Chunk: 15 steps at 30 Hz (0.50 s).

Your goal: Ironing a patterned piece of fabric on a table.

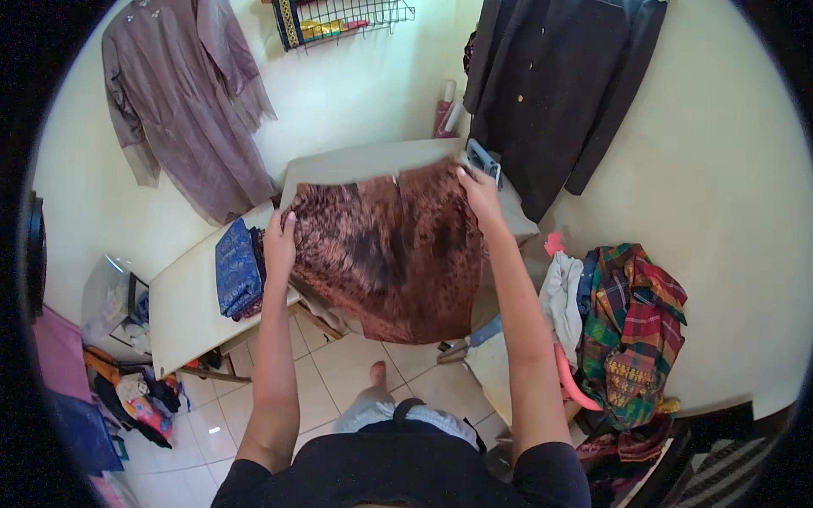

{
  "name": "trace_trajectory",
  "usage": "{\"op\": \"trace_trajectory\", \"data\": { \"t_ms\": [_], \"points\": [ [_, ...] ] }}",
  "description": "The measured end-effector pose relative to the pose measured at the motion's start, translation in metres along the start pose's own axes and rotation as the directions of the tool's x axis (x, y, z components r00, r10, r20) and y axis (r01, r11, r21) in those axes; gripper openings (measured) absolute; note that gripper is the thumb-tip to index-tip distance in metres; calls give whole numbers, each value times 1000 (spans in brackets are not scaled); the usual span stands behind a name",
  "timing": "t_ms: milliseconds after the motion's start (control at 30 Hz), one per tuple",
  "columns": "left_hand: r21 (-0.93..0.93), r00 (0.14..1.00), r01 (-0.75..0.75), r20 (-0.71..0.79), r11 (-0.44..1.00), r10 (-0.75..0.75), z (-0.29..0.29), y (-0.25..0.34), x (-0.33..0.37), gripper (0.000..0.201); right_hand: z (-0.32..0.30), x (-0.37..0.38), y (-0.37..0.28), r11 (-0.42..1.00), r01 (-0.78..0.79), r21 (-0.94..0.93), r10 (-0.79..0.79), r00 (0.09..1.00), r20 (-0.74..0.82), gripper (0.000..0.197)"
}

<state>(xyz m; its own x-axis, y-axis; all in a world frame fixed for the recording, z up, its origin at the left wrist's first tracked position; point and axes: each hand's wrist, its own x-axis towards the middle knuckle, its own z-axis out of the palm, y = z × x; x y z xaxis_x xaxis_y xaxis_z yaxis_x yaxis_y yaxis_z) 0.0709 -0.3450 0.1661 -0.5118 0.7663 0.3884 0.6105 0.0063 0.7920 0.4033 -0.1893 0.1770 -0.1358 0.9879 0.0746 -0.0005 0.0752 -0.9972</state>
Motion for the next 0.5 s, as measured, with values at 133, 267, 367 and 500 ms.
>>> {"op": "trace_trajectory", "data": {
  "t_ms": [133,267,367,500],
  "points": [
    [108,939,-152,-294,983,177,-25,36,-26,29,-4,-53,-68,824,515,-237,-538,842,-44,29],
    [5,845,-191,-508,982,167,-49,60,-62,28,11,-141,-108,742,619,-257,-668,652,-358,25],
    [-102,927,-356,-164,929,337,-11,73,-139,34,56,-200,-43,473,768,-432,-837,544,50,26],
    [-531,934,-225,123,817,337,22,78,-194,37,97,-232,-9,712,638,-293,-601,770,217,46]
  ]
}}
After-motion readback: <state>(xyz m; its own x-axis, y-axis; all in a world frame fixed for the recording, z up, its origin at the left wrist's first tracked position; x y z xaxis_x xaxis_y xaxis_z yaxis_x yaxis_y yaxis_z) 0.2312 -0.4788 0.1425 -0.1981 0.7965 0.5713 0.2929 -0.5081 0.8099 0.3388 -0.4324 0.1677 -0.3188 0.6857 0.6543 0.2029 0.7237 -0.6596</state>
